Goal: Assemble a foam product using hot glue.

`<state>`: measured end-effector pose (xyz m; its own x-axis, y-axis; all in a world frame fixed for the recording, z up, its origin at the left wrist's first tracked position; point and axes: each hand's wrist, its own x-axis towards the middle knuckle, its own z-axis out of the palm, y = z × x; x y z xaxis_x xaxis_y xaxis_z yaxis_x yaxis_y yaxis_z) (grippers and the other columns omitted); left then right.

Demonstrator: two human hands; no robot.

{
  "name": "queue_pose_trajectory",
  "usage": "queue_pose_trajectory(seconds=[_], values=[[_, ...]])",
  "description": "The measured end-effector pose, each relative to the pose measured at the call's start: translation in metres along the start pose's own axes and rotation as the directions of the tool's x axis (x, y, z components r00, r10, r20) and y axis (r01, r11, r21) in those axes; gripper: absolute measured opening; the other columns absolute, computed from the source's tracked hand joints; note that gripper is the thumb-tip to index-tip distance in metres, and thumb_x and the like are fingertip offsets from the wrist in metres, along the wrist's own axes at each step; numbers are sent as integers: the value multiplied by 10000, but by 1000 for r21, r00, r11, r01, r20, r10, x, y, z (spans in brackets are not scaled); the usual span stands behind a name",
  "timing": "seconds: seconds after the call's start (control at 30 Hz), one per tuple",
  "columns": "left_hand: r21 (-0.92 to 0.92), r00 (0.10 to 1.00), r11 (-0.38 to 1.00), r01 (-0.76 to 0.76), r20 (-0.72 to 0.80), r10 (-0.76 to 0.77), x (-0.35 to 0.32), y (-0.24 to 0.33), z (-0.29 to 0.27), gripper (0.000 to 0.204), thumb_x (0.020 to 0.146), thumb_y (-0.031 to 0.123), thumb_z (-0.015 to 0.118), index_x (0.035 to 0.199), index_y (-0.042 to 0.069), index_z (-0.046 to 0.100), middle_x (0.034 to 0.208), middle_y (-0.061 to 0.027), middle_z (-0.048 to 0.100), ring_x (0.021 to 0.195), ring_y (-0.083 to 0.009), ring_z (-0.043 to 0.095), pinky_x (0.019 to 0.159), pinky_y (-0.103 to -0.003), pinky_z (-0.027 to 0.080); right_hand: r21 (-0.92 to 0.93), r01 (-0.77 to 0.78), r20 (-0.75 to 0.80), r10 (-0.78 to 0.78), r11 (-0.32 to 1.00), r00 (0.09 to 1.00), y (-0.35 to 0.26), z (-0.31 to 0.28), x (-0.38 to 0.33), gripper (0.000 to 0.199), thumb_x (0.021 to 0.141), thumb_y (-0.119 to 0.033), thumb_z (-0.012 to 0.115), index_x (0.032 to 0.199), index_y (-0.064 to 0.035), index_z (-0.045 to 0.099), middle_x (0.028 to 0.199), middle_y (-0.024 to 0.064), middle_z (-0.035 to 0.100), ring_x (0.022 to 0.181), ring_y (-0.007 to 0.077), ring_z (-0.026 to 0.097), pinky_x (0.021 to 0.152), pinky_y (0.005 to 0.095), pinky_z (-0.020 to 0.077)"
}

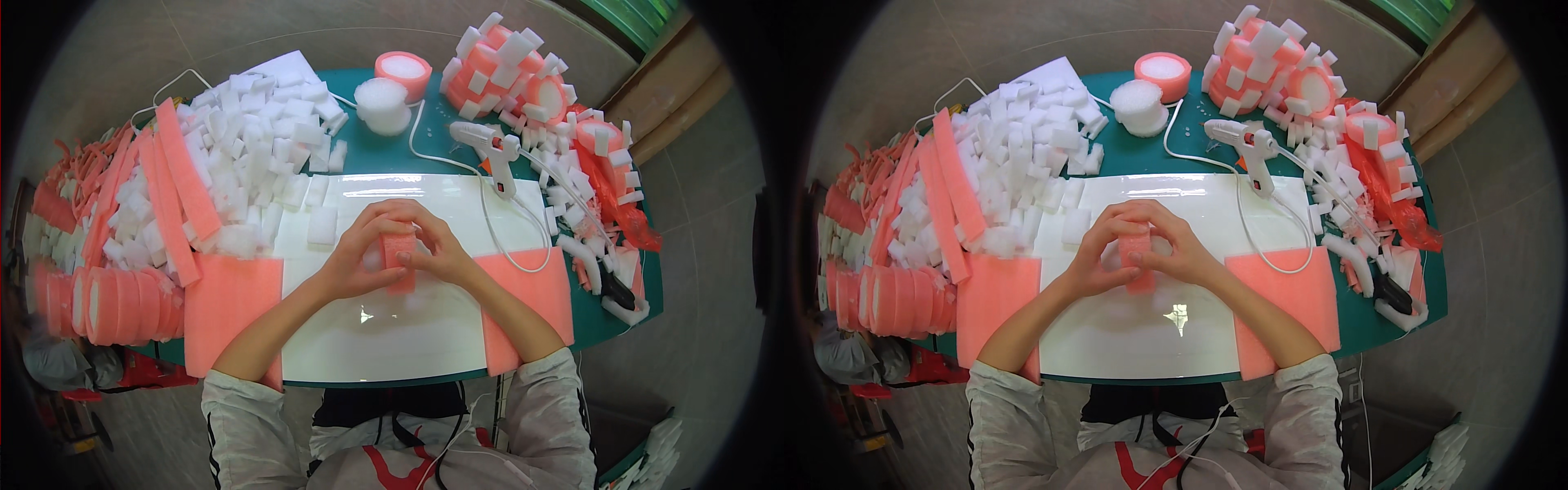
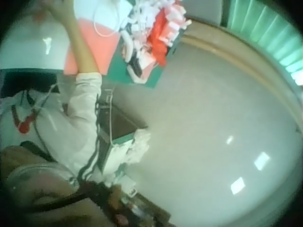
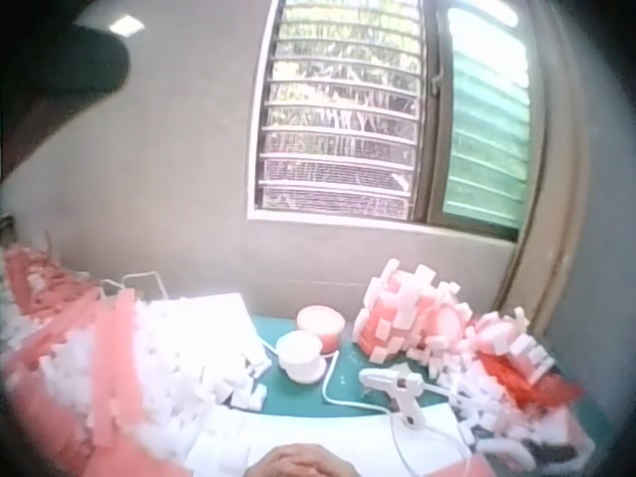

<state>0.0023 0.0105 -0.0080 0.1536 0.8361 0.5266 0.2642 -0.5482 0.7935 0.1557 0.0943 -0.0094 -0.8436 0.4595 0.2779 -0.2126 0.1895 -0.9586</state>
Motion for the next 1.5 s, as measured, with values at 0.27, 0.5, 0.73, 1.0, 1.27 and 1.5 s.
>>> queue_pose_trajectory(seconds=[0.27, 0.5, 0.73, 1.0, 1.27, 1.5], values=[[101, 997, 995, 7, 71, -14, 2, 2, -3, 627, 605, 126, 723, 1172, 131, 455, 1224, -106, 390, 1165, -287, 370, 957, -388, 331, 43, 10, -37, -8, 999, 999, 1, 0, 1, 453, 706, -224, 600, 1124, -81, 500, 1203, 82, 459, 1077, 205, 474, 871, 336, 413], [82, 999, 997, -2, 45, -2, 0, 1, 0, 649, 559, 134, 756, 1146, 132, 478, 1225, -110, 394, 1167, -302, 371, 957, -397, 335, -38, 67, -27, -68, 997, 997, 4, 1, 1, 429, 703, -235, 592, 1091, -71, 511, 1170, 90, 486, 1076, 217, 471, 903, 327, 365], [103, 1000, 994, -24, 15, 23, -1, 0, 2, 615, 566, 105, 736, 1129, 123, 490, 1229, -117, 406, 1160, -304, 390, 948, -394, 348, -41, 55, -30, -56, 998, 998, 2, 1, 1, 425, 699, -231, 595, 1082, -68, 510, 1167, 92, 481, 1077, 218, 466, 903, 330, 364], [92, 1000, 996, -18, 16, 16, 0, 1, 2, 601, 565, 89, 729, 1118, 115, 495, 1230, -118, 407, 1162, -310, 388, 948, -394, 348, -30, 45, -23, -46, 999, 999, 3, 1, 0, 416, 708, -230, 588, 1083, -72, 501, 1180, 90, 465, 1085, 217, 457, 904, 331, 361], [99, 1000, 995, -6, 26, 3, 0, 3, 3, 589, 585, 114, 738, 1125, 127, 505, 1235, -117, 402, 1177, -306, 368, 962, -402, 331, -37, 116, -7, -116, 993, 993, 10, -2, 1, 363, 779, -271, 549, 1076, -69, 500, 1175, 92, 463, 1079, 210, 453, 891, 325, 362], [100, 1000, 995, -7, 21, 5, 1, 4, 4, 552, 603, 132, 736, 1111, 126, 520, 1233, -110, 402, 1178, -299, 363, 961, -403, 331, 32, 56, -37, -54, 998, 998, 6, 0, 0, 303, 815, -258, 520, 1038, -53, 505, 1150, 82, 477, 1046, 185, 465, 865, 303, 374]])
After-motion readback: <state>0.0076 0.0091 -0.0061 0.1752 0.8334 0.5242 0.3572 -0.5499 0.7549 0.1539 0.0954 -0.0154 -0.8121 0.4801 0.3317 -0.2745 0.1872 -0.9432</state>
